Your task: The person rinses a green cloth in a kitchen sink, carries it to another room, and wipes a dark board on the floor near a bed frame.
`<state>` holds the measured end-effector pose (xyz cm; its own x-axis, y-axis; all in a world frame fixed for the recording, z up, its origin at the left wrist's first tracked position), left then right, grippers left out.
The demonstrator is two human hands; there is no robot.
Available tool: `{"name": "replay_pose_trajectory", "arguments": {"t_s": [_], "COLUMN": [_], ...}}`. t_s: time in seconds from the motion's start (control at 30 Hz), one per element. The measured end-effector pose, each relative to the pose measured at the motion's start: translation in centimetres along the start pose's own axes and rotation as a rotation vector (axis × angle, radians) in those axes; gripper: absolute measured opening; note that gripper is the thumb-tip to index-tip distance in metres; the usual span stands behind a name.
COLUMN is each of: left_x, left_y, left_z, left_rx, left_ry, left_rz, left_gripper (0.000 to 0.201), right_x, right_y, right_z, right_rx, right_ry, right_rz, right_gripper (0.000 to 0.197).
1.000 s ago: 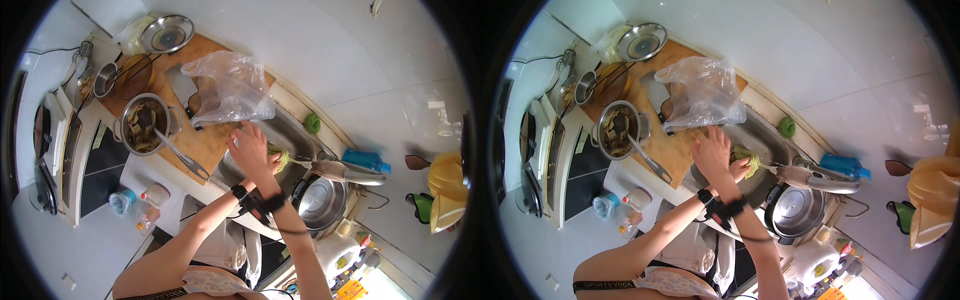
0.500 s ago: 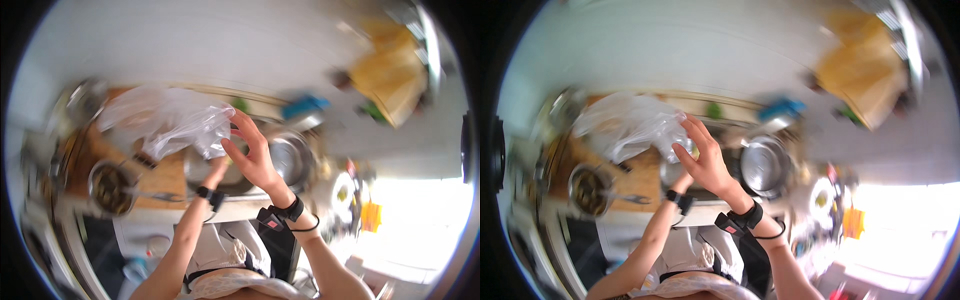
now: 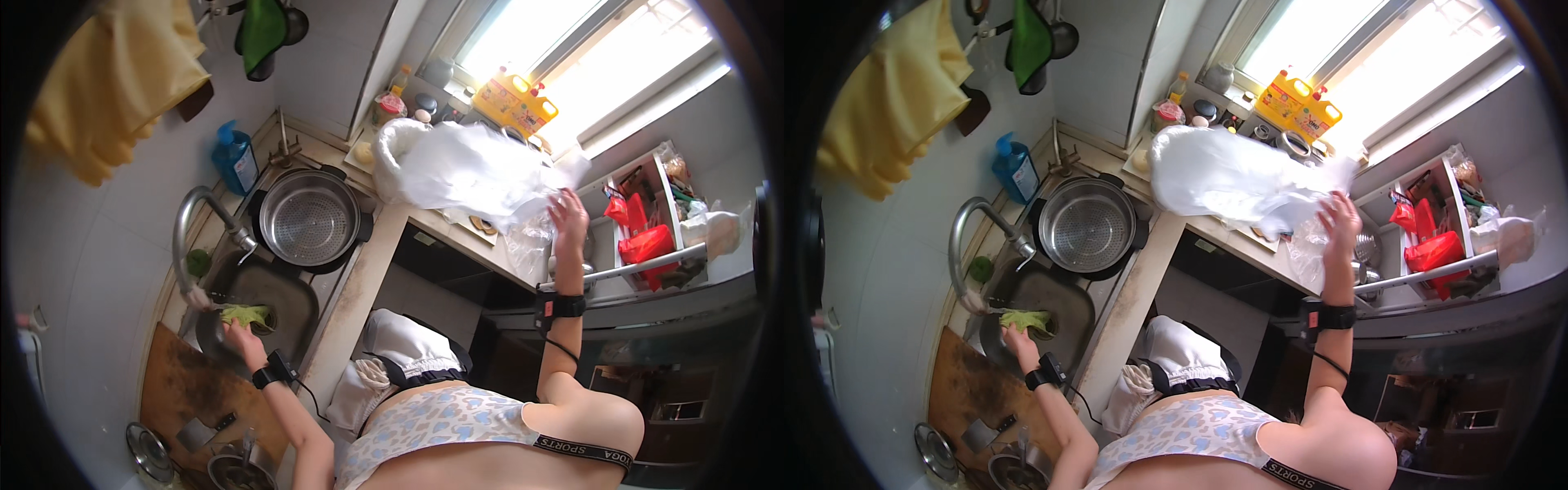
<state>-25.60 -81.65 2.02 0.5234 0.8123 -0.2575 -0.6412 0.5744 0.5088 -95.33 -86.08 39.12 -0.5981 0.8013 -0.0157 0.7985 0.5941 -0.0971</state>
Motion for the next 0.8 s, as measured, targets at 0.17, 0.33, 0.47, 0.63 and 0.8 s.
{"name": "replay_pose_trajectory", "arguments": {"t_s": [0.17, 0.33, 0.47, 0.63, 0.8], "left_x": [0.7, 0.9, 2.1, 5.8, 4.0], "left_y": [-0.6, -0.6, -2.3, -2.9, -1.9], "left_z": [1.9, 5.4, 6.2, 8.5, 7.7], "left_rx": [0.009, -0.069, -0.047, -0.038, -0.056], "left_ry": [-0.032, -0.052, -0.016, 0.014, 0.281], "left_rz": [0.016, 0.020, 0.097, 0.185, 0.130], "left_gripper": [0.037, 0.030, 0.025, 0.021, 0.017], "right_x": [8.2, 11.9, 10.7, 2.3, -17.1], "right_y": [-10.4, -19.0, -25.8, -26.7, -7.8], "right_z": [0.4, -0.5, -0.5, 0.3, -4.0], "right_rx": [0.140, 0.153, 0.172, 0.460, 1.088], "right_ry": [0.033, 0.233, 0.478, 1.032, 0.785], "right_rz": [0.302, 0.351, 0.298, 0.143, -0.259], "right_gripper": [0.028, 0.029, 0.030, 0.032, 0.021]}}
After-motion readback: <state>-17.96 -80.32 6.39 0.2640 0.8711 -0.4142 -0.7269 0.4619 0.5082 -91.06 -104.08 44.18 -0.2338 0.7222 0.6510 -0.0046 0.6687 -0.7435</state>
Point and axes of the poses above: each hand's wrist, its own y-axis away from the middle knuckle, its own x-axis out of the back of the hand, z = x × y, the point moved 10 cm from there along -y, towards the middle knuckle, and after that the axes turned 4 degrees about z, right-handed, at the moved point
